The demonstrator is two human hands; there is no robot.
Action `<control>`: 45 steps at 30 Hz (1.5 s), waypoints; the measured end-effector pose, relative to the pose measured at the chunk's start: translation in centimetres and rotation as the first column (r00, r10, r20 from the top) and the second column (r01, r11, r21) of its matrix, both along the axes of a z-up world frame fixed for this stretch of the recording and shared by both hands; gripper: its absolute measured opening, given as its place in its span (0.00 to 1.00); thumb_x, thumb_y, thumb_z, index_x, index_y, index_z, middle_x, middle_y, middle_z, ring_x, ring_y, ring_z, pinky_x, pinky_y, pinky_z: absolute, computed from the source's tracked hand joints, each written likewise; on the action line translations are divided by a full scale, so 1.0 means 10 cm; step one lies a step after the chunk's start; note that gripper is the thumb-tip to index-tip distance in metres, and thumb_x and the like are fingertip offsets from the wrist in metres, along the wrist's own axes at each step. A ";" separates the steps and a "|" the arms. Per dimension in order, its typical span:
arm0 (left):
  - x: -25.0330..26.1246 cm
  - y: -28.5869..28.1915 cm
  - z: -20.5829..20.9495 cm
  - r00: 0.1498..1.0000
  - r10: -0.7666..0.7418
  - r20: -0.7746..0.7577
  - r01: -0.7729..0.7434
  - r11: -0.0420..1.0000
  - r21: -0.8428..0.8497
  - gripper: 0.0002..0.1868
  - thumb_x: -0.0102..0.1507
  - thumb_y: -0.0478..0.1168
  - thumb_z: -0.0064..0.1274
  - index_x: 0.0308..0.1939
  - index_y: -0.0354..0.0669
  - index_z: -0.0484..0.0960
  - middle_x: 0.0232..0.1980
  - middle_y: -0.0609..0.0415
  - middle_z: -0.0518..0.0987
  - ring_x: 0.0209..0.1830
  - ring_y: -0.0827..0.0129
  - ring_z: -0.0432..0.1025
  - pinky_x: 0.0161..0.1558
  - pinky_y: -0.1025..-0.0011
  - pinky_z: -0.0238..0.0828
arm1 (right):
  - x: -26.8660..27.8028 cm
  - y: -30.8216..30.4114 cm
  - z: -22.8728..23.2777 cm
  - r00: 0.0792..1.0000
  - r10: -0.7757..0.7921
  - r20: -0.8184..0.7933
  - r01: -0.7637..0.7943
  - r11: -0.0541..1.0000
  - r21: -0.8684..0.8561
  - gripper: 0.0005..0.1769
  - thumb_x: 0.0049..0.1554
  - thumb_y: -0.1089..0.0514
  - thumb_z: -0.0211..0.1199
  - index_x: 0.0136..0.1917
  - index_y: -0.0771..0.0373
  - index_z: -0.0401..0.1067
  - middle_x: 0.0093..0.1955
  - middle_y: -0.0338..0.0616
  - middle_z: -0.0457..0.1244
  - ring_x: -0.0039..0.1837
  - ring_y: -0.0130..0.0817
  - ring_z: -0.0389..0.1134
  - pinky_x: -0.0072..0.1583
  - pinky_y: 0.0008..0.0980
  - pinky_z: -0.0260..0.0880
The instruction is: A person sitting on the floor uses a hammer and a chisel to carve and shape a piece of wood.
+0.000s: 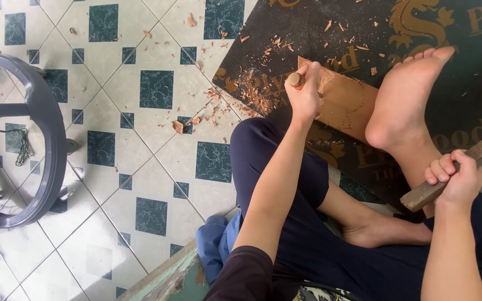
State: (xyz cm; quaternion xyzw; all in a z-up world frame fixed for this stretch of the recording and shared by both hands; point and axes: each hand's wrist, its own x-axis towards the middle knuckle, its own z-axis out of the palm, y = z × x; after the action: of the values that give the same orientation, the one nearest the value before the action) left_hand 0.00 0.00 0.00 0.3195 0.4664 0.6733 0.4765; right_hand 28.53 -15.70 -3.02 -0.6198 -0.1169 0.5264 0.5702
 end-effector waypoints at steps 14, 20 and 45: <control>0.00 -0.04 -0.35 0.997 0.065 -0.035 -0.066 0.998 -0.018 0.21 0.63 0.42 0.44 0.19 0.55 0.52 0.18 0.68 0.53 0.19 0.82 0.46 0.22 0.74 0.42 | -1.34 0.56 1.77 0.374 0.865 0.335 -0.907 0.417 -0.064 0.24 0.64 0.62 0.51 0.25 0.63 0.58 0.15 0.45 0.51 0.17 0.37 0.55 0.23 0.33 0.62; 0.01 0.00 -0.28 0.992 0.059 -0.113 -0.060 0.998 -0.007 0.20 0.62 0.42 0.43 0.19 0.55 0.51 0.19 0.68 0.53 0.20 0.82 0.47 0.22 0.73 0.43 | -1.62 0.69 1.89 0.163 0.939 0.304 -0.889 0.274 -0.367 0.20 0.64 0.58 0.56 0.33 0.63 0.57 0.19 0.48 0.55 0.19 0.38 0.54 0.28 0.34 0.57; 0.03 -0.10 -0.24 0.939 -0.004 -0.344 0.022 0.999 0.048 0.25 0.69 0.54 0.43 0.19 0.55 0.54 0.20 0.68 0.57 0.21 0.80 0.50 0.25 0.71 0.44 | -1.41 0.70 2.02 0.190 0.941 0.281 -0.982 0.187 0.038 0.45 0.67 0.48 0.33 0.11 0.65 0.57 0.10 0.52 0.50 0.12 0.42 0.53 0.17 0.34 0.63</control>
State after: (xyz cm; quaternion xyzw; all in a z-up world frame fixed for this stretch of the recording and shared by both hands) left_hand 0.33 -0.97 -2.39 0.4472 0.5231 0.6157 0.3837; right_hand 14.38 -8.66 17.19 -0.3915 -0.5899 0.6882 0.1584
